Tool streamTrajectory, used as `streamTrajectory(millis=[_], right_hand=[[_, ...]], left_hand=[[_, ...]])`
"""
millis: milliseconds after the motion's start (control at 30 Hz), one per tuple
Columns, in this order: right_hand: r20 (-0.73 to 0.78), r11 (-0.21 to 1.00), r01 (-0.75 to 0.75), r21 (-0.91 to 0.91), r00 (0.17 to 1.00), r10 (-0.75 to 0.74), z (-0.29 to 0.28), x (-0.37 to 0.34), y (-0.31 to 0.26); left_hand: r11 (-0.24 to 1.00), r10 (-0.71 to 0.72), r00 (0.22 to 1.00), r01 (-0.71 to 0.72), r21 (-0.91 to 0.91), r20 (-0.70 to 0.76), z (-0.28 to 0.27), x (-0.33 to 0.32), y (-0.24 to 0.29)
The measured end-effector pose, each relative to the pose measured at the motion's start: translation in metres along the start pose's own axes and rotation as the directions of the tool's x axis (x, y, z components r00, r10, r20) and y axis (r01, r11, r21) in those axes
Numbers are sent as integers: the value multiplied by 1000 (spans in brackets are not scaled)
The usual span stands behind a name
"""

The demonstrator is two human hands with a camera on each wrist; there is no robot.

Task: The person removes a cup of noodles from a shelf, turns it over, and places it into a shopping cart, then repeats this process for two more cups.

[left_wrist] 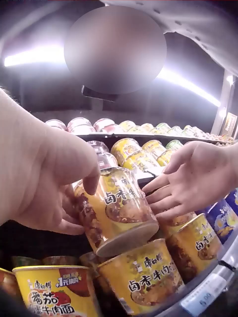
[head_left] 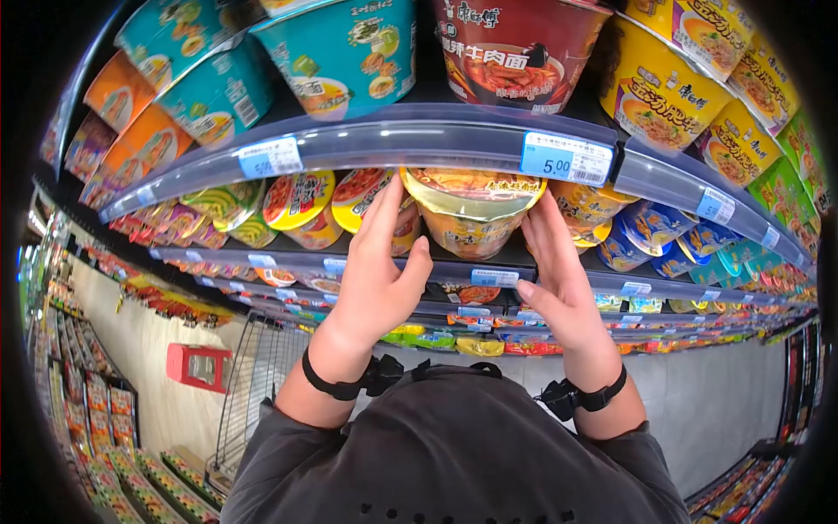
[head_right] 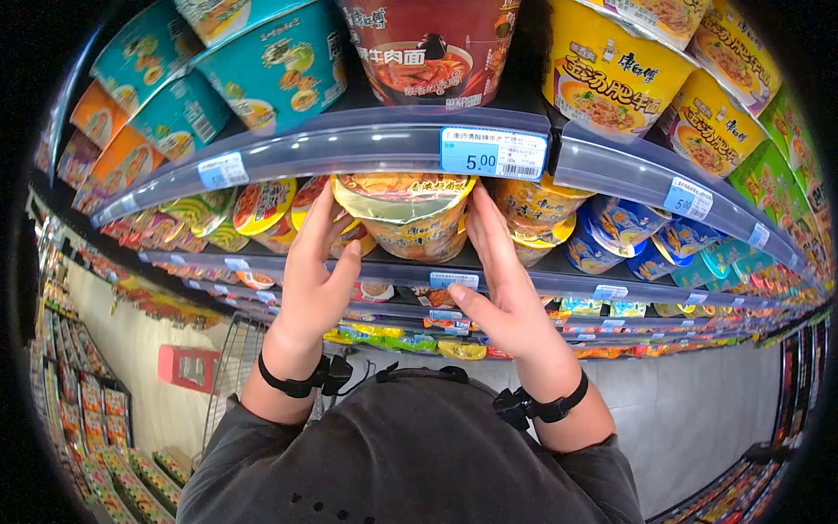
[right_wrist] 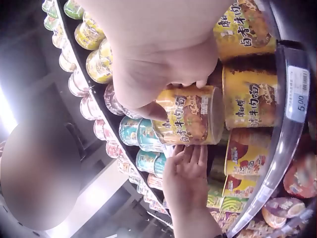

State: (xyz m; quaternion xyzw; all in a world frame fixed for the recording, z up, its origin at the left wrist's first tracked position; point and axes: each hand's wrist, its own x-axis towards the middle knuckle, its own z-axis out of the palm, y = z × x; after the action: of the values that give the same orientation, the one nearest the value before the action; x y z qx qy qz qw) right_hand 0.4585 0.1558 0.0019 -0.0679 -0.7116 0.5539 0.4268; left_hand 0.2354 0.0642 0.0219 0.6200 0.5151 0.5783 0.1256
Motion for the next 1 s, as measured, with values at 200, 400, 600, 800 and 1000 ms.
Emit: streamTrajectory(millis=[200, 400, 600, 800, 1000], right_hand=[[107, 978, -13, 207, 994, -9, -5, -43, -18], [230, 922, -172, 347, 969, 94, -8, -109, -20], [418, 828, -372, 420, 889, 187, 6, -169, 2], [593, 770, -607, 196, 699, 400, 31, -208, 19], [739, 717, -697, 3, 485, 468, 96, -213, 24]], left_hand=[[998, 27, 993, -21, 53, -114, 9, -58, 35], [988, -93, 977, 115, 103, -191, 27, -147, 73], [946, -226, 960, 257, 200, -167, 40, -229, 102], [836, -447, 885, 466, 290, -134, 24, -307, 115], [727, -573, 800, 596, 342, -178, -17, -371, 126]])
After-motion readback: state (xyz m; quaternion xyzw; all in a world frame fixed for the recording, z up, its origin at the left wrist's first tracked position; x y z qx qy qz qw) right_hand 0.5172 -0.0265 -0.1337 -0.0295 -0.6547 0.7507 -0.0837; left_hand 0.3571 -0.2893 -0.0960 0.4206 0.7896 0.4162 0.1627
